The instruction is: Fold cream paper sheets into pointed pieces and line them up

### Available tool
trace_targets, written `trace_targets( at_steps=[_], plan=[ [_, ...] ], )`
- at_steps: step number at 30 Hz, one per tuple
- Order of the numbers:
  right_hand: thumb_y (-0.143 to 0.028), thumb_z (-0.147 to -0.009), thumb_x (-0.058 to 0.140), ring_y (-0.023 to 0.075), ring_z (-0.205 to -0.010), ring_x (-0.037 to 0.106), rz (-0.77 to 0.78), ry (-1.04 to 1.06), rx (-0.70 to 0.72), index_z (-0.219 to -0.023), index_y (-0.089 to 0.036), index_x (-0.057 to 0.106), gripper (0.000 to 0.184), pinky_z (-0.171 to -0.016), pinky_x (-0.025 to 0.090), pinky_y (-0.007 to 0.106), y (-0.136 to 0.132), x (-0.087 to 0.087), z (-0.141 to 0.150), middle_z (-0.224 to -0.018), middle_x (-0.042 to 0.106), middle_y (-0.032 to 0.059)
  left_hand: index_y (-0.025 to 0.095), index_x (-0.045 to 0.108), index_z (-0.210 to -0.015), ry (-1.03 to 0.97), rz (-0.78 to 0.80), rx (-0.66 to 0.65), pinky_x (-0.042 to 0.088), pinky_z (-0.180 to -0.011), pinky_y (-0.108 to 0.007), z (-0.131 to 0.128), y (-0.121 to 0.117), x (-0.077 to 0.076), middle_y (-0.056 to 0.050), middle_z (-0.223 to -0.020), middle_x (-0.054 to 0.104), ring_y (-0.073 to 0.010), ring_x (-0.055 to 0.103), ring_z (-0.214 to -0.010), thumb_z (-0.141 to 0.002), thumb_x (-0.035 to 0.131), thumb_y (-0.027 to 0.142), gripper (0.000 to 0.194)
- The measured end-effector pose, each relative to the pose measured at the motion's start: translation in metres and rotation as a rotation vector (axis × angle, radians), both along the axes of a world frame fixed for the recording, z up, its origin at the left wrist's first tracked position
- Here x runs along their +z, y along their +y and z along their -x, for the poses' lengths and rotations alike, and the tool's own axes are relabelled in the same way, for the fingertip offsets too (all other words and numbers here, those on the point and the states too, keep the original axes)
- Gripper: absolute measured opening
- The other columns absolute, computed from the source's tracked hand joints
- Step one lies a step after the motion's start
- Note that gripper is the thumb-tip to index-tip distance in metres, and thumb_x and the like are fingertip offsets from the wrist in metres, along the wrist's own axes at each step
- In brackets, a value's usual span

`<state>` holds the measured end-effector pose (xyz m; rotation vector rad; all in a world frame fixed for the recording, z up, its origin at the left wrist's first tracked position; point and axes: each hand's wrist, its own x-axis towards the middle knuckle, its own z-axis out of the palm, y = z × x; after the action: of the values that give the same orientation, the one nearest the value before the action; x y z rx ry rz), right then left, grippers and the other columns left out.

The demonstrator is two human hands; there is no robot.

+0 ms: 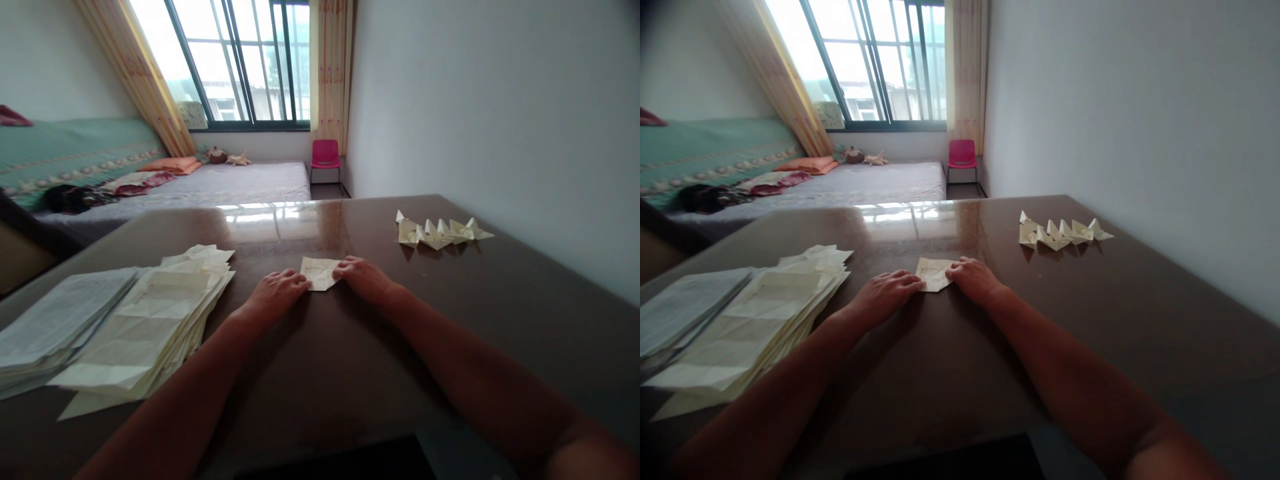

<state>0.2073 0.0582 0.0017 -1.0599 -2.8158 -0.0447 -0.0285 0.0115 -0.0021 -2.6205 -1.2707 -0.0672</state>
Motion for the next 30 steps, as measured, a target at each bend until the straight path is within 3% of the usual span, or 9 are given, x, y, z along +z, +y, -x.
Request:
trace_targets(
  at_steps=[5, 11, 14, 18, 22, 27, 30],
  plan=[
    [-0.01, -0.088, 0.051, 0.0176, -0.092, 0.054, 0.009, 0.177, 0.031, -0.089, -0.017, 0.069, 0.019, -0.082, 0.039, 0.027, 0.014, -0.016, -0.003, -0.092, 0.068, 0.0057, 0.025, 0.06, -0.113, 0.036, -0.023, -0.002, 0.046, -0.074, -0.027, 0.002, 0.009, -0.004, -0.004, -0.104, 0.068, -0.0189, 0.059, -0.095, -0.089, 0.05, 0.019, 0.027],
    [-0.005, -0.086, 0.047, 0.018, -0.091, 0.054, 0.023, 0.278, 0.078, -0.089, -0.017, 0.07, 0.026, -0.084, 0.041, 0.029, 0.019, -0.022, -0.006, -0.092, 0.068, 0.0064, 0.023, 0.065, -0.1, -0.017, -0.069, -0.085, 0.043, -0.08, -0.031, -0.006, 0.009, 0.001, -0.005, -0.097, 0.067, -0.0209, 0.056, -0.1, -0.089, 0.05, 0.022, 0.019],
    [-0.01, -0.087, 0.05, 0.0179, -0.089, 0.056, 0.066, 0.284, 0.145, -0.088, -0.017, 0.07, 0.021, -0.086, 0.041, 0.03, 0.016, -0.017, -0.008, -0.091, 0.068, 0.0069, 0.024, 0.067, -0.092, -0.094, 0.035, -0.168, 0.042, -0.079, -0.028, -0.013, -0.002, 0.007, -0.002, -0.093, 0.066, -0.0178, 0.057, -0.095, -0.09, 0.047, 0.025, 0.02],
    [-0.02, -0.084, 0.058, 0.0161, -0.086, 0.059, 0.237, 0.32, 0.234, -0.092, -0.016, 0.07, 0.015, -0.083, 0.043, 0.028, 0.008, -0.01, -0.011, -0.092, 0.067, 0.0066, 0.028, 0.068, -0.091, -0.26, 0.237, -0.205, 0.041, -0.076, -0.023, -0.02, -0.014, 0.007, 0.001, -0.097, 0.066, -0.0145, 0.057, -0.092, -0.088, 0.048, 0.029, 0.02],
    [-0.022, -0.083, 0.06, 0.0132, -0.08, 0.06, 0.389, 0.35, 0.218, -0.097, -0.017, 0.071, 0.018, -0.077, 0.045, 0.024, 0.006, -0.009, -0.014, -0.095, 0.064, 0.0055, 0.028, 0.07, -0.097, -0.448, 0.364, -0.144, 0.041, -0.082, -0.023, -0.019, -0.009, 0.0, 0.001, -0.099, 0.068, -0.0144, 0.058, -0.092, -0.089, 0.048, 0.035, 0.024],
    [-0.019, -0.081, 0.061, 0.0142, -0.083, 0.061, 0.462, 0.337, 0.198, -0.095, -0.017, 0.071, 0.018, -0.076, 0.045, 0.023, 0.006, -0.006, -0.014, -0.093, 0.066, 0.0048, 0.021, 0.071, -0.082, -0.567, 0.406, 0.16, 0.039, -0.063, -0.022, -0.021, 0.006, -0.012, 0.002, -0.071, 0.065, -0.0119, 0.054, -0.064, -0.085, 0.051, 0.043, 0.029],
    [-0.016, -0.08, 0.06, 0.0153, -0.083, 0.061, 0.488, 0.322, 0.192, -0.093, -0.015, 0.071, 0.017, -0.076, 0.044, 0.024, 0.005, -0.002, -0.014, -0.093, 0.068, 0.0051, 0.02, 0.07, -0.081, -0.577, 0.394, 0.245, 0.037, -0.061, -0.022, -0.025, 0.009, -0.015, 0.001, -0.068, 0.064, -0.0123, 0.054, -0.063, -0.083, 0.052, 0.045, 0.031]
  ],
)
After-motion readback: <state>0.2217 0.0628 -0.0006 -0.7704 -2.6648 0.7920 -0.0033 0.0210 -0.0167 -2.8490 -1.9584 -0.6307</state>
